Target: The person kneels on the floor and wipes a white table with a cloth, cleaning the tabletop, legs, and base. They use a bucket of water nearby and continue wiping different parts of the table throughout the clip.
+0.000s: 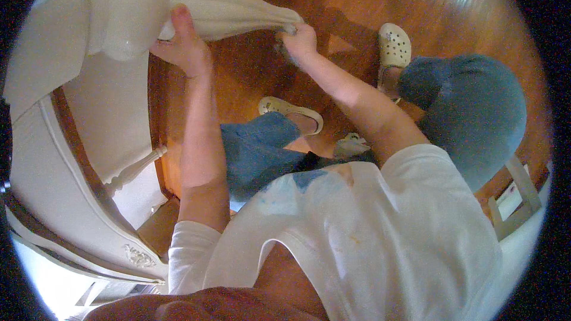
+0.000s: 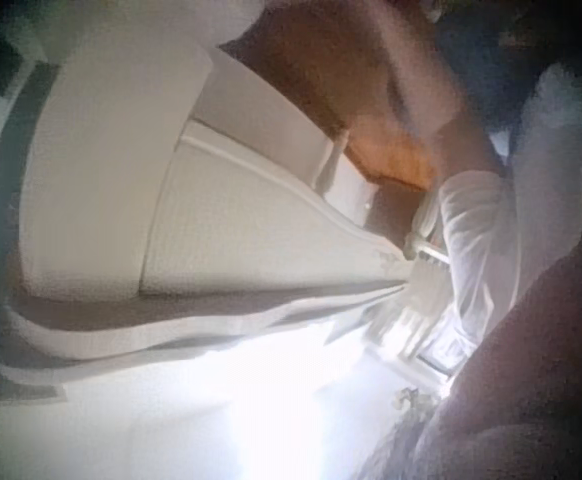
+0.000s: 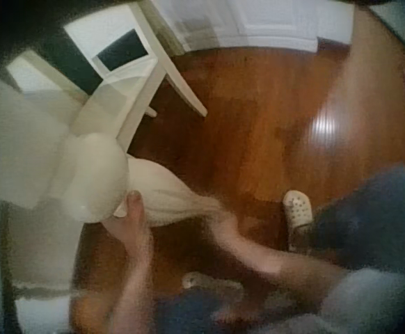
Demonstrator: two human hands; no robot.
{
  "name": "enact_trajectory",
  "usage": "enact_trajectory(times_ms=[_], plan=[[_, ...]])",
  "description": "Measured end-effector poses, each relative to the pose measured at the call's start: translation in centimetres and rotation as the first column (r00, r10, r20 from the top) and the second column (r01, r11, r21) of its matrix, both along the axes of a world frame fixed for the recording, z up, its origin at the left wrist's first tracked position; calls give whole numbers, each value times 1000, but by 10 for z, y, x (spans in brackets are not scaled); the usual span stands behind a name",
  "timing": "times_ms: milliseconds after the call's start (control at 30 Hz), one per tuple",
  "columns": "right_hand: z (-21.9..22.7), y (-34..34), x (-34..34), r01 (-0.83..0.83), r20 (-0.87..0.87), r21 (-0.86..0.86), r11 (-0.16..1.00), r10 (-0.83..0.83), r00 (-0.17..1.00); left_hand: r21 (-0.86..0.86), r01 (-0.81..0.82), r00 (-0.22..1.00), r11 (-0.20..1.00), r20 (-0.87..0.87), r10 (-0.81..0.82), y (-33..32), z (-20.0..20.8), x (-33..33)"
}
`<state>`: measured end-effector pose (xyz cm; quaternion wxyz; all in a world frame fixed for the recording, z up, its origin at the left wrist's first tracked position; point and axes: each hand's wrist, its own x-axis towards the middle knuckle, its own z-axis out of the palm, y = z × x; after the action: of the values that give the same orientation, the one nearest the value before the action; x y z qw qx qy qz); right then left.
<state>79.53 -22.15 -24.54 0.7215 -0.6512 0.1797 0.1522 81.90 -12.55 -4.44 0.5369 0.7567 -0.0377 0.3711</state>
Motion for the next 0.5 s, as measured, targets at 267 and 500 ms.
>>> enact_trajectory(times_ms=[267, 500], plan=[[91, -10, -7, 80, 244, -97, 992, -54, 968, -28, 55, 998, 998, 23, -55, -2, 6, 3], [127, -9, -12, 217, 406, -200, 956, -120, 906, 46, -1, 998, 999, 66, -2, 1, 3, 5]])
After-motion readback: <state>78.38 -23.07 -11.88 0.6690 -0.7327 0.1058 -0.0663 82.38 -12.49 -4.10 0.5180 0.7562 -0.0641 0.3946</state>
